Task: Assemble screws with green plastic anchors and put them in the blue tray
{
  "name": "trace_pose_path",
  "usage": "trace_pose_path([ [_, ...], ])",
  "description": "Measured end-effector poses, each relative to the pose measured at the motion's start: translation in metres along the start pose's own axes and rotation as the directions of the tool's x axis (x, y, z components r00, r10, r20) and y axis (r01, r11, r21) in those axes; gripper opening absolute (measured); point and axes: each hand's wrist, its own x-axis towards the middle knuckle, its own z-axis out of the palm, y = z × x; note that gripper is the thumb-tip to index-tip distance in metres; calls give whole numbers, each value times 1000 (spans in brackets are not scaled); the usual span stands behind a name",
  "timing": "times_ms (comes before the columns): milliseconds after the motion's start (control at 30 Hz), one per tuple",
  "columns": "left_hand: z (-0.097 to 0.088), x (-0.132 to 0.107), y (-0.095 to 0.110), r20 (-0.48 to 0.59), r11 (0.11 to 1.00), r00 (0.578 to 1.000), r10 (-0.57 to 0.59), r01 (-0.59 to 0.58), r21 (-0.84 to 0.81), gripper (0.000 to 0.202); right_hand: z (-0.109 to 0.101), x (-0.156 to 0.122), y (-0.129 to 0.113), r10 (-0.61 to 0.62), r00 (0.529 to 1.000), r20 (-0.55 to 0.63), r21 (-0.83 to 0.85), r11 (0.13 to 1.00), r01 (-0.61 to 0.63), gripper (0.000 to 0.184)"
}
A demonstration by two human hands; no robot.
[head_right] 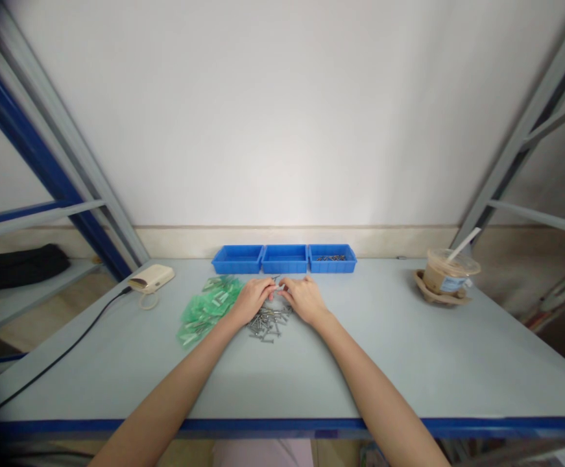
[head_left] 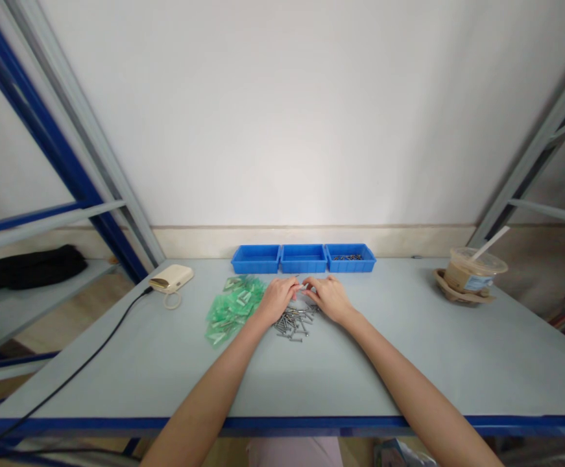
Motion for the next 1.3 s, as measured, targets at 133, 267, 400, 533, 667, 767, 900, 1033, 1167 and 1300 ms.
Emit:
trace_pose_path([
  [133,2,0,-1,-9,999,1000,-22,22,27,29,1,0,-3,1,1000,-1,17,1000,-1,21],
  [267,2,0,-1,-22,998,999,-38,39,39,30,-2,0,-6,47,999,-13,56,997,-46,19],
  [400,1,1,-2,-41,996,997,-68,70,51,29,-3,0,-7,32,999,9,58,998,-32,18],
  [533,1,0,-1,-28,997,997,-73,74,2,24,-4,1,-6,62,998,-6,33,998,-62,23],
  [667,0,-1,2,-20,997,998,-62,61,-41,18,-7,1,-6,74,997,4,30,997,-75,27],
  [767,-2,-1,3,-30,998,998,-51,50,-45,25,-8,0,-6,52,999,2,31,998,-52,27],
  [900,-3,-1,4,-52,999,997,-48,47,-25,31,-6,0,-5,25,1000,-8,20,1000,-25,22],
  [1033,-1,-1,4,-26,998,998,-58,57,-36,26,-5,0,-3,9,1000,-22,17,1000,-9,25],
  [1167,-1,-2,4,-19,998,998,-58,58,-27,28,-5,0,-3,-5,999,-35,29,1000,6,23],
  [1300,-1,-2,4,-25,997,997,-75,75,-9,36,-1,-1,-5,-12,1000,6,22,1000,12,19],
])
